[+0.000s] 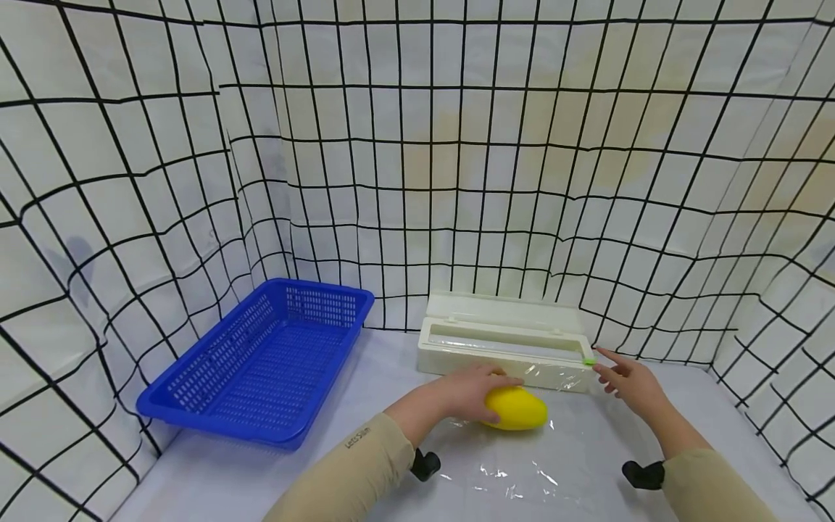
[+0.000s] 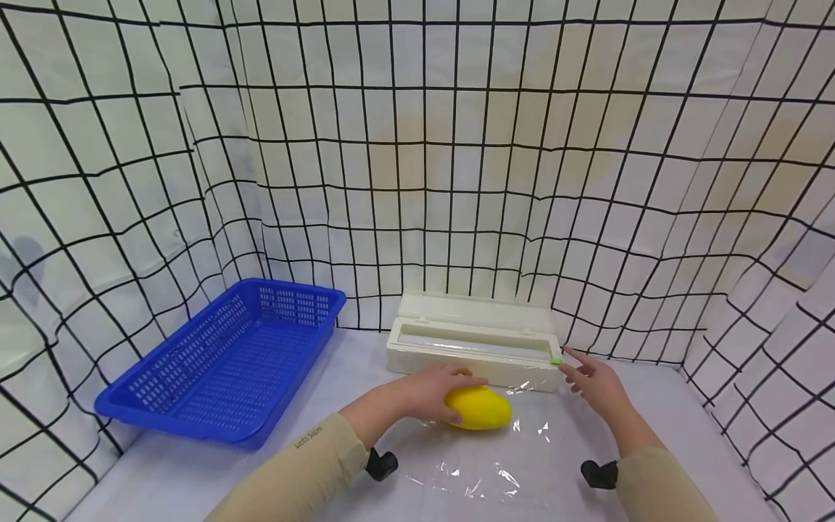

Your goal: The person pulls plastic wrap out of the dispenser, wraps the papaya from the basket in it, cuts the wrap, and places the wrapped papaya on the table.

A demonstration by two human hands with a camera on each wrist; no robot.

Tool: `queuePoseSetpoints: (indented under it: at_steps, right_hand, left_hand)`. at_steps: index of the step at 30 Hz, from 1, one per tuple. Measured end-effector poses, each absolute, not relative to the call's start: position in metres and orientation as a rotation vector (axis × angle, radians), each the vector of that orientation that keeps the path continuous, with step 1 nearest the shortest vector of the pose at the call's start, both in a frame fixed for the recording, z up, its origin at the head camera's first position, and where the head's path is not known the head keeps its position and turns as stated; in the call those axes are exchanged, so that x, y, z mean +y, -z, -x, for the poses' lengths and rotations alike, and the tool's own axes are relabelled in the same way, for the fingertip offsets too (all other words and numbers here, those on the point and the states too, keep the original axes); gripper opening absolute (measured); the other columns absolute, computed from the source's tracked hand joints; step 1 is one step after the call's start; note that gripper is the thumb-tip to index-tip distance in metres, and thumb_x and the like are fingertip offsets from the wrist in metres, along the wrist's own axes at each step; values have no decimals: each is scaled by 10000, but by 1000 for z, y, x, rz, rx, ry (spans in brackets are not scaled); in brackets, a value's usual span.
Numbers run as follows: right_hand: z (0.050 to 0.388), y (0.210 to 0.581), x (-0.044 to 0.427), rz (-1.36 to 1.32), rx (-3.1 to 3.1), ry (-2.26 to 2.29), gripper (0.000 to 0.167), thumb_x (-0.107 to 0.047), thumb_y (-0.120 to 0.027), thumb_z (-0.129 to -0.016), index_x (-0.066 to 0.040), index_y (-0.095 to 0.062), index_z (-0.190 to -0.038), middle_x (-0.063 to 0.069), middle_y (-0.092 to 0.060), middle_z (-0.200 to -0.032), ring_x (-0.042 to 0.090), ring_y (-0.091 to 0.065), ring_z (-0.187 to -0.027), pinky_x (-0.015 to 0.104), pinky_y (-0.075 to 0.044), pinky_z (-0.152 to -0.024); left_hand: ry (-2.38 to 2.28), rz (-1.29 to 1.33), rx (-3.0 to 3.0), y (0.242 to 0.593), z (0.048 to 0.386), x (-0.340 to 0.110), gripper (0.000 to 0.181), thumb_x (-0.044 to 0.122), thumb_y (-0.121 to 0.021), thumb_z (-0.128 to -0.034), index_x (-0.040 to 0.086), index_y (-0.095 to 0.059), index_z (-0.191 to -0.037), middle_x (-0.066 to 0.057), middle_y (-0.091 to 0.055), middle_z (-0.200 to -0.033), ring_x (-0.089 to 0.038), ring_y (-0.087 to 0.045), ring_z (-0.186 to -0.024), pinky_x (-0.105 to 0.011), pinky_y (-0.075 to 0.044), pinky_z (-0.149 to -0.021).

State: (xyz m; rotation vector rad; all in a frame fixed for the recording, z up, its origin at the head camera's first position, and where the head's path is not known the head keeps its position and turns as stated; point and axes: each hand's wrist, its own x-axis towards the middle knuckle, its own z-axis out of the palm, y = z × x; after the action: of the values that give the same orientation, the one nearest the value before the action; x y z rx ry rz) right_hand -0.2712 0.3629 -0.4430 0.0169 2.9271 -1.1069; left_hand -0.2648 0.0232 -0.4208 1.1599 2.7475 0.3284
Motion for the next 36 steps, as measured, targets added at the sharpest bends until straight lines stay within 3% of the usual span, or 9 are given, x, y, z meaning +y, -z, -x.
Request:
queuePoseSetpoints:
  at_steps: [19,29,36]
  right_hand:
    - [239,425,350,117,3053,1021,629,-402,-631,-968,-116,-440,-1495,135,-660,-1103,214,-610,-861,325,-472,-657]
    - [210,415,327,411,3099,901,500,-348,-725,-903,-124,-626,-1339,-38,-651,-962,129,-585,-827,260,-509,-655]
    - [188,422,318,676,2898,799,391,-350,-761,-863,-185,-697,-1211,-61,-643,-993,27,-521,-792,223,-485,-646]
  left_hand:
    - [-445,-1117,2758,414,259,11,704,315,-755,-875,337,-426,-1497,43,-446,-1471,-178,-436,-1331,-383,-358,-1115]
    - [-458,-1130,2802,399,238,-21,681,358,-752,-881,348,-437,-1485,63,-465,-1454,-172,-446,-1318,-410,-382,-1101]
    - [-289,-1113,2780,404,219,-58,585,367,-787,-853,315,-555,-1388,76,-523,-1403,-157,-480,-1294,-416,-406,-1082]
